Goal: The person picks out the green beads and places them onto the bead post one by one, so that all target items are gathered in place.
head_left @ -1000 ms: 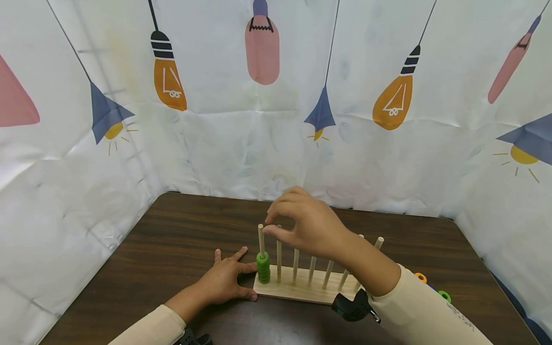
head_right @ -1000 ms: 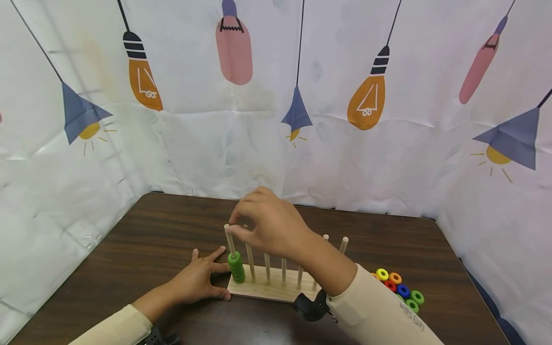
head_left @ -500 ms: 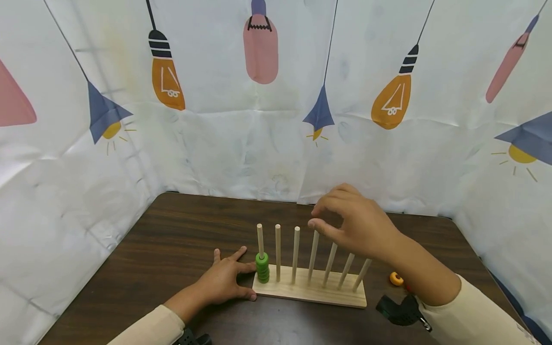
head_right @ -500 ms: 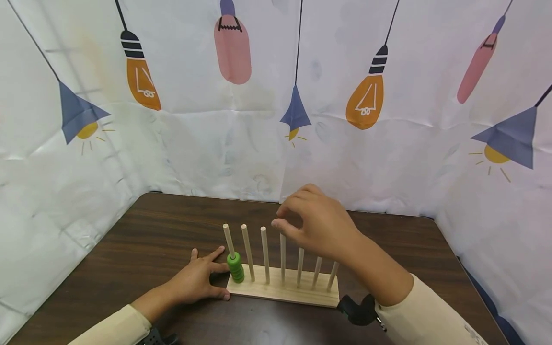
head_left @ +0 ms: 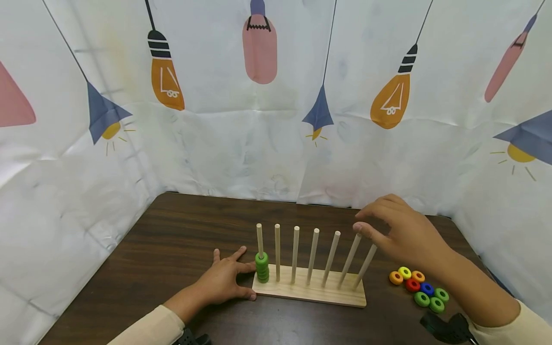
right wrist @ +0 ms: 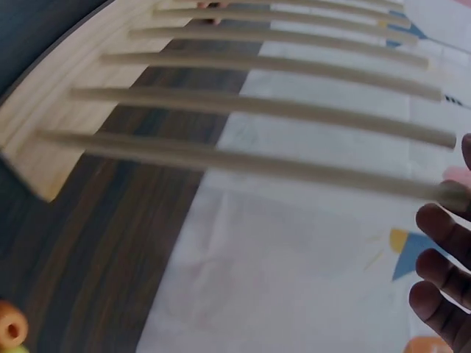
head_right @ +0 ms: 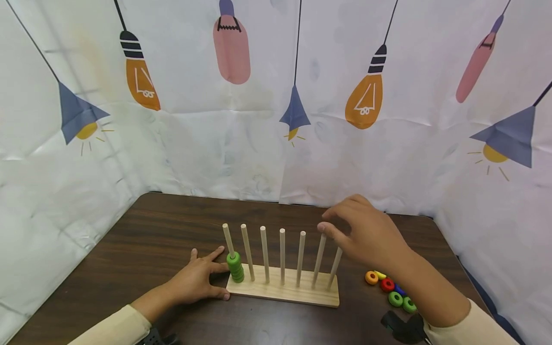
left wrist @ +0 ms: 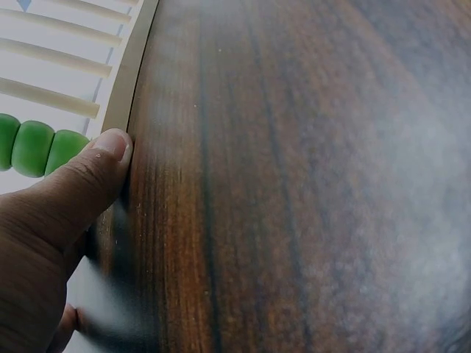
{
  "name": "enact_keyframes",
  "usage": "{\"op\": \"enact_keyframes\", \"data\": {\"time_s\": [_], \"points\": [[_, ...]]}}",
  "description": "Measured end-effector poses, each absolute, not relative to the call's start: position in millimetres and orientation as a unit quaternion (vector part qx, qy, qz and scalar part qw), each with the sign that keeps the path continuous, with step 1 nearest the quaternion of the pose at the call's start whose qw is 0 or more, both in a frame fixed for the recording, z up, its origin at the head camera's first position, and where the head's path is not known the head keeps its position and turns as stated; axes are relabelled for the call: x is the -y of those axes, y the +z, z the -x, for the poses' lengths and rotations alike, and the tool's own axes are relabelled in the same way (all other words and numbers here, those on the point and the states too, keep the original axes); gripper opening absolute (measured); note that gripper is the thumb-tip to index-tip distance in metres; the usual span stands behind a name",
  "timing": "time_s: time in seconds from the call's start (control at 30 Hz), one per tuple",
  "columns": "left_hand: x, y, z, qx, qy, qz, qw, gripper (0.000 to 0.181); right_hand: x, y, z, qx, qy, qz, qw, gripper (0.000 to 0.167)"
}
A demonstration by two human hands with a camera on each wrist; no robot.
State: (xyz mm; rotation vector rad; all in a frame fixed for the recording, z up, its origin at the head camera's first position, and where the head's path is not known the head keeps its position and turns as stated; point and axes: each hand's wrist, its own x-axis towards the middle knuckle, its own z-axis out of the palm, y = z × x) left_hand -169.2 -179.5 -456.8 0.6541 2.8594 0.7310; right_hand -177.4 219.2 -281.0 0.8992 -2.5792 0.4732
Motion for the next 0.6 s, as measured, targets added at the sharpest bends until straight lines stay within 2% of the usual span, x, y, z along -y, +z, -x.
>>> {"op": "enact_keyframes", "data": {"time_s": [0.2, 0.43, 0.6], "points": [[180.0, -457.1, 169.3, -0.944, 0.241, -0.217, 0.062, 0.072, -251.8, -294.8, 167.2, 0.936, 0.178, -0.262, 0.152, 0.009], [179.9, -454.5, 168.7, -0.944, 0.244, -0.215, 0.063, 0.072, -284.4, -318.2, 164.7, 0.925, 0.194, -0.266, 0.188, 0.02], [179.5, -454.6, 168.4, -0.944, 0.244, -0.213, 0.067, 0.072, -302.5, -333.1, 161.5, 0.93, 0.189, -0.254, 0.186, 0.017]]}}
